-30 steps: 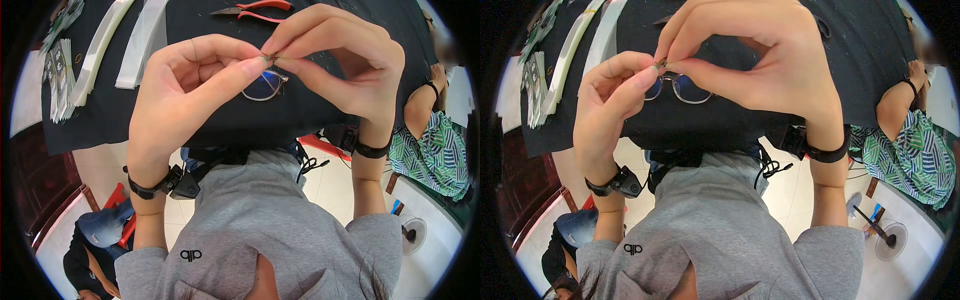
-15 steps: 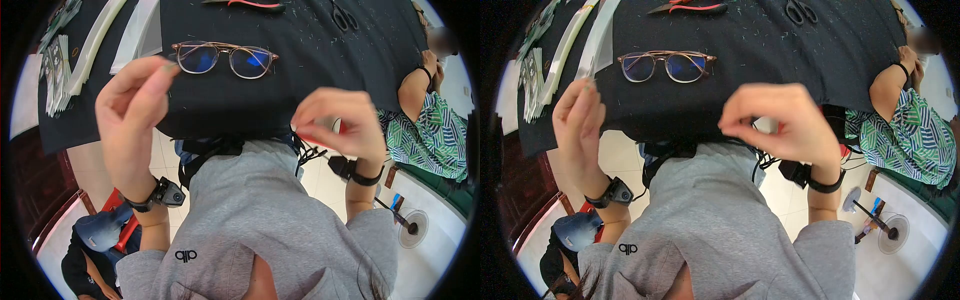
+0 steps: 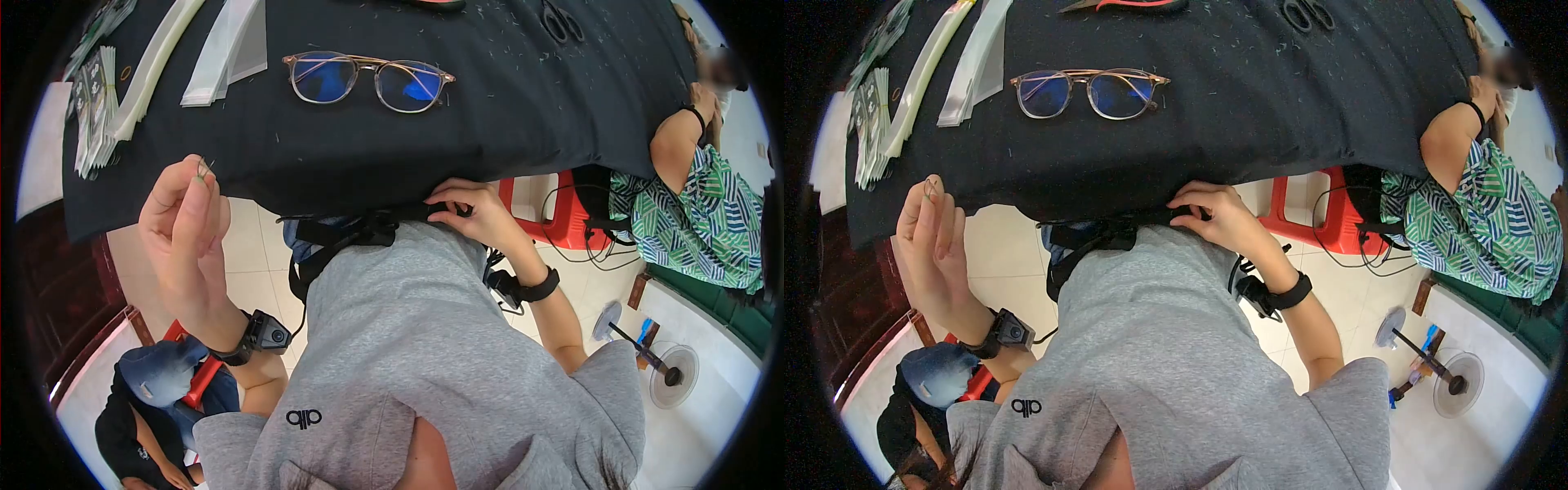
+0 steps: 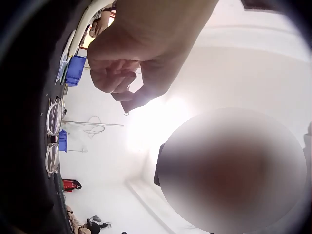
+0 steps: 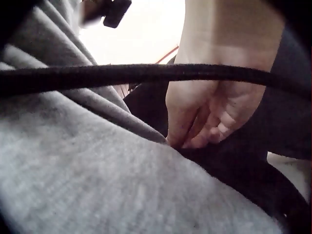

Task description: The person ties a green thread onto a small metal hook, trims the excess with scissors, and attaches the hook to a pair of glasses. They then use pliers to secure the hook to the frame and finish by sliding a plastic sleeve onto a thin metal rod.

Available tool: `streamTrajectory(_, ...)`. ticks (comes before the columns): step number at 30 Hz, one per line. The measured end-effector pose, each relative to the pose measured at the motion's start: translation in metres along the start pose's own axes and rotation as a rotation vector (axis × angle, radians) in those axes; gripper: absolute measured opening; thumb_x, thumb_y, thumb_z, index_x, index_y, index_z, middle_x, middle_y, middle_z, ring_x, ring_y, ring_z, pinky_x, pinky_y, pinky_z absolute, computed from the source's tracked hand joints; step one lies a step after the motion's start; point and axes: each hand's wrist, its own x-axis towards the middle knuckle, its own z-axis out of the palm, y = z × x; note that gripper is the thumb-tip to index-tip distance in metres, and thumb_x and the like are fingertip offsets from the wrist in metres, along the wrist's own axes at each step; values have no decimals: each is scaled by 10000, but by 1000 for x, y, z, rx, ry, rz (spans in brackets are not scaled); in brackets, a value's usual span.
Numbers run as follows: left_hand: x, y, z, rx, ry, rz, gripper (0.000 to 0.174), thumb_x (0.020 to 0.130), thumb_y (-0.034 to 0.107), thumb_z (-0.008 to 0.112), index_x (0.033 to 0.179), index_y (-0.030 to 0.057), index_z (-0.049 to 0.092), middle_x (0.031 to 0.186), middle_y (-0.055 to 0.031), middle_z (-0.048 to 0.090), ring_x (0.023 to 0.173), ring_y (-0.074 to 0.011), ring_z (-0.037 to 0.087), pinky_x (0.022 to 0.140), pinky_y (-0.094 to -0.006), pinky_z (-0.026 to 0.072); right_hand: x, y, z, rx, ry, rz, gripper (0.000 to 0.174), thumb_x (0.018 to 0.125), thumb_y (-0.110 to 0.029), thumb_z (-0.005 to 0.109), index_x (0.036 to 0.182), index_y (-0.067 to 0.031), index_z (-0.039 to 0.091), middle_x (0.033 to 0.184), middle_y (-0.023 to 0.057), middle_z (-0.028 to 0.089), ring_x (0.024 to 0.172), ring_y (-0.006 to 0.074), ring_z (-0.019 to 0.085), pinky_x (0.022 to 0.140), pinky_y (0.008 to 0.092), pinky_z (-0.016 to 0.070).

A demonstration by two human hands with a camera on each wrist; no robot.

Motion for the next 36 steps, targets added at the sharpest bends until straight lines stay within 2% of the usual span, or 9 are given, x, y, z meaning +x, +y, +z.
streamTrajectory(2, -2, -1, 0, -4, -18, -2, 249, 907, 52, 573, 1142, -19, 613, 802, -7, 602, 521, -6, 315, 492, -195, 202, -1, 5, 3, 17, 15, 26, 188, 731, -81, 773, 902, -24, 717, 886, 37, 657, 578, 101, 464, 534, 249, 388)
streamTrajectory(4, -4, -3, 7, 28, 90, 0, 216, 954, 62, 520, 1112, -71, 583, 705, 43, 442, 504, 10, 265, 480, -166, 218, -1, 11, 4, 69, 20, 45, 167, 743, -73, 761, 899, -27, 719, 885, 41, 656, 577, 105, 465, 534, 253, 388)
streamTrajectory(7, -5, -2, 2, 24, 25, -13, 245, 900, 45, 586, 1135, -19, 617, 789, 3, 596, 521, -5, 303, 490, -201, 199, 0, 10, 4, 70, 16, 11, 145, 748, -64, 737, 879, -8, 707, 881, 82, 671, 674, 184, 614, 595, 294, 472)
streamTrajectory(11, -7, -2, 8, 42, 44, -24, 227, 899, 51, 595, 1113, -20, 624, 746, 21, 571, 523, -5, 298, 491, -202, 195, -1, 18, 9, 52, 31, -116, 109, 769, -48, 704, 864, 4, 696, 883, 104, 661, 718, 231, 636, 624, 316, 486)
streamTrajectory(16, -9, -4, 16, 62, 44, -21, 182, 940, 48, 538, 1083, -38, 610, 631, 68, 391, 489, 2, 260, 481, -182, 197, 0, 4, 9, -10, 50, -85, 61, 829, -12, 614, 880, 22, 620, 886, 134, 636, 768, 274, 635, 655, 316, 489)
streamTrajectory(21, -10, 5, 26, 119, 46, -10, 167, 940, 47, 540, 1069, -31, 611, 645, 65, 407, 499, -2, 278, 484, -187, 202, -8, -48, -40, 153, 144, -97, 32, 831, 6, 649, 846, 9, 621, 735, 70, 642, 642, 117, 623, 597, 252, 469)
streamTrajectory(27, -3, 7, 43, 82, 14, -12, 123, 891, 48, 607, 995, -13, 630, 847, -8, 613, 536, 4, 342, 479, -182, 224, 22, -117, -154, -67, 599, -273, 46, 857, 32, 617, 820, 32, 645, 783, 75, 667, 618, 89, 604, 575, 221, 494)
streamTrajectory(30, 0, 13, 53, 85, -1, 1, 110, 888, 36, 609, 985, -10, 632, 862, -15, 618, 541, 3, 349, 475, -175, 234, 72, -107, -198, -211, 565, -290, 81, 846, -62, 681, 842, 14, 656, 685, 35, 660, 601, 55, 604, 560, 196, 481)
streamTrajectory(36, 13, 19, 64, 98, -44, -23, 94, 873, 16, 621, 963, -7, 638, 828, -2, 607, 560, 14, 361, 471, -165, 231, 155, -92, -218, -760, 471, -148, 82, 815, -85, 702, 801, -6, 681, 696, 102, 676, 556, 176, 633, 561, 270, 506)
